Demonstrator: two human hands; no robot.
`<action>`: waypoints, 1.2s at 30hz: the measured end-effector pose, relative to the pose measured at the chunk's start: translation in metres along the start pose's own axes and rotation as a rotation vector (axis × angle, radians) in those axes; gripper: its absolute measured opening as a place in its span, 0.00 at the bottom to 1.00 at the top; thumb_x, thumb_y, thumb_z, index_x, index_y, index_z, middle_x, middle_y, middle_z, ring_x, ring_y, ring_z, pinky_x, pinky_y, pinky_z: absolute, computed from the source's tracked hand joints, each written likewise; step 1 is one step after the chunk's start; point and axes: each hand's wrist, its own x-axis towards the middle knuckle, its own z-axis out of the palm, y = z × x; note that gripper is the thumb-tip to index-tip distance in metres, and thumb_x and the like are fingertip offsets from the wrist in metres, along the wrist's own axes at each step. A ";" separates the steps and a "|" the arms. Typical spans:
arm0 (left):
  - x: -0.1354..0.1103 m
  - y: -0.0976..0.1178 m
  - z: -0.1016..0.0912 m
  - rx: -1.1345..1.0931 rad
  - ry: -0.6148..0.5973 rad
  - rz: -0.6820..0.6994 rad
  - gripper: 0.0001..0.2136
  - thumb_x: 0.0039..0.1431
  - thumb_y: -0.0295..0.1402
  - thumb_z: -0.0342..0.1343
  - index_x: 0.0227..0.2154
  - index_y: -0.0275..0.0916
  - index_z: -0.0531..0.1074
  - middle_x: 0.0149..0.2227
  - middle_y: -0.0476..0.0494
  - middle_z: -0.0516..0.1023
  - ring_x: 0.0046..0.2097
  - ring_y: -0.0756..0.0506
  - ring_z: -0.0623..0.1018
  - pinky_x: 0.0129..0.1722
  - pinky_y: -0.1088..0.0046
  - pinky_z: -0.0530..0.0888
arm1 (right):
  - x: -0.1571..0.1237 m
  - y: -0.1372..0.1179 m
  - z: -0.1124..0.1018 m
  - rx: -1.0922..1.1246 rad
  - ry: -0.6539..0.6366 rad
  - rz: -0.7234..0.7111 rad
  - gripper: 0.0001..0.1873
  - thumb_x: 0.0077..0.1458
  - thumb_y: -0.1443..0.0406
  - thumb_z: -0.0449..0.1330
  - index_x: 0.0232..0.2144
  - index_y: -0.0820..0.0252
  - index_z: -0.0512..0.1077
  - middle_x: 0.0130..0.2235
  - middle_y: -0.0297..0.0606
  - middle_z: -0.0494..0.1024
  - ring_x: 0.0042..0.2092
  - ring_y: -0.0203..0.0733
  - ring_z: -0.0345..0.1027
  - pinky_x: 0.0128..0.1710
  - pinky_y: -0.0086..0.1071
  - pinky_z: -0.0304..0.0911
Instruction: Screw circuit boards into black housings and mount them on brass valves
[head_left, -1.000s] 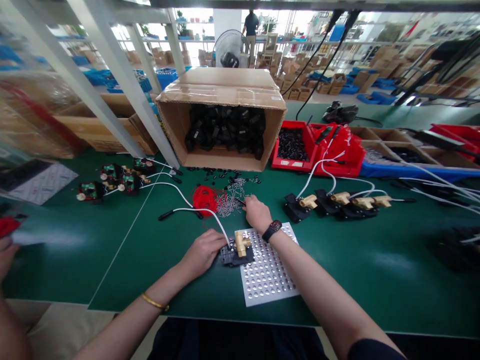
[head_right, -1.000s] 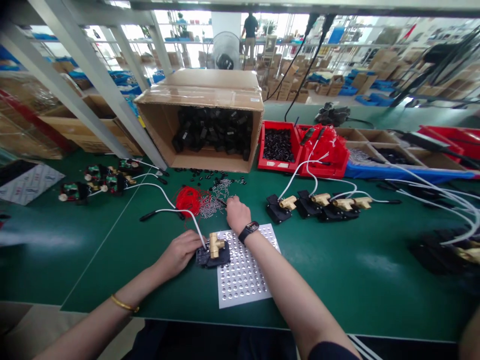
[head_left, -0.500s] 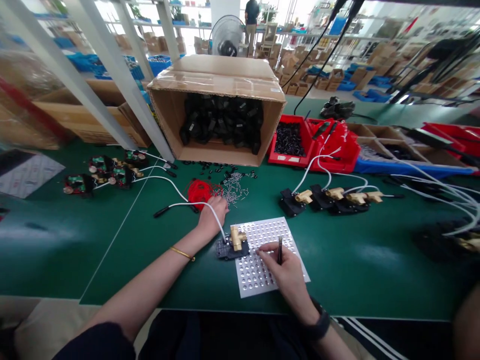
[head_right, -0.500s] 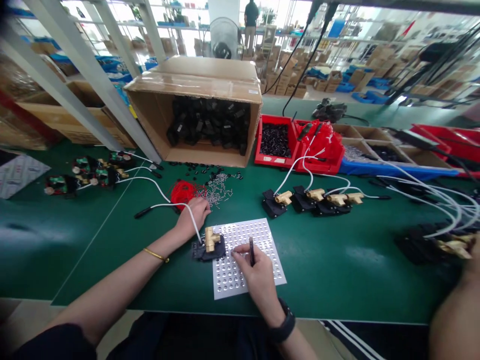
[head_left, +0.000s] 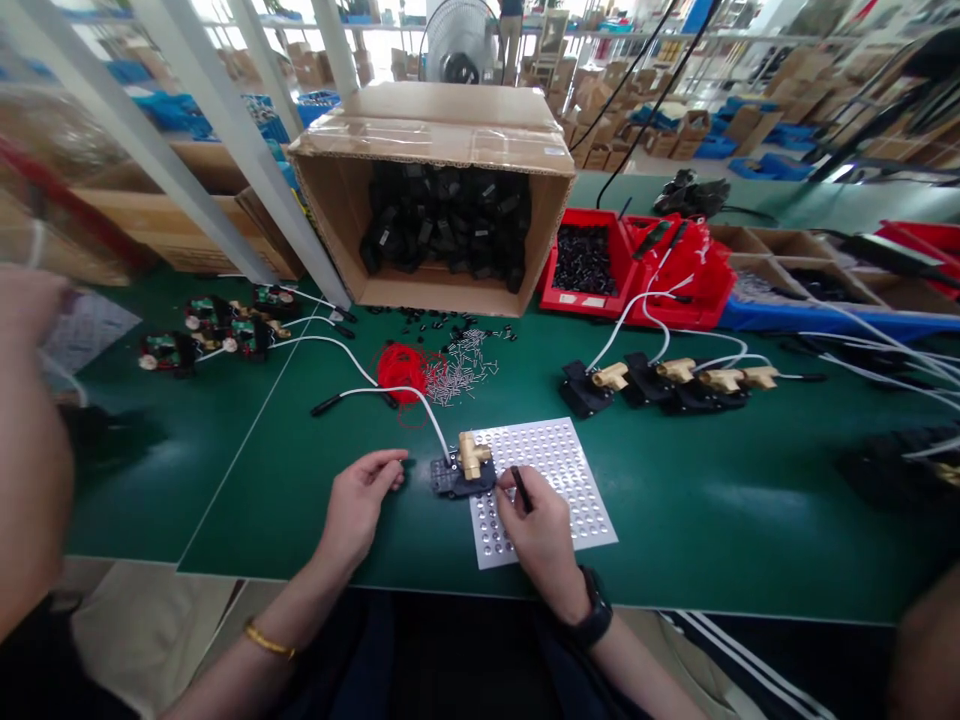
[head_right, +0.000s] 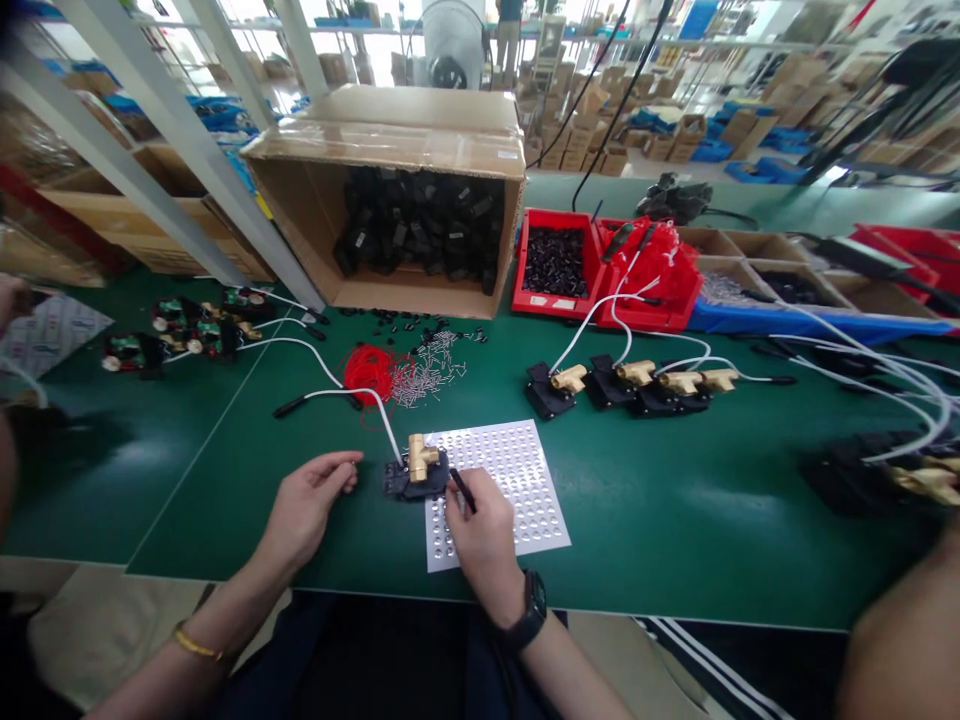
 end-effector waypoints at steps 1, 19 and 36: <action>-0.010 0.000 0.001 -0.067 0.035 -0.045 0.12 0.57 0.36 0.51 0.37 0.31 0.70 0.26 0.43 0.76 0.27 0.48 0.76 0.28 0.72 0.74 | -0.001 0.000 0.001 -0.008 0.017 -0.003 0.03 0.51 0.69 0.54 0.28 0.58 0.67 0.24 0.32 0.70 0.25 0.37 0.63 0.26 0.28 0.57; -0.046 0.001 0.039 0.278 0.078 0.502 0.05 0.57 0.26 0.54 0.32 0.39 0.74 0.33 0.45 0.80 0.36 0.46 0.79 0.38 0.69 0.76 | -0.003 0.011 0.002 0.002 -0.043 -0.202 0.09 0.53 0.74 0.50 0.28 0.57 0.65 0.31 0.37 0.72 0.35 0.40 0.67 0.36 0.31 0.63; -0.037 0.012 0.045 0.335 0.072 0.149 0.11 0.49 0.37 0.61 0.19 0.39 0.66 0.19 0.54 0.67 0.22 0.51 0.68 0.24 0.75 0.65 | -0.012 0.020 -0.017 -0.048 -0.114 -0.256 0.20 0.54 0.71 0.54 0.50 0.57 0.66 0.47 0.44 0.74 0.49 0.45 0.68 0.49 0.39 0.66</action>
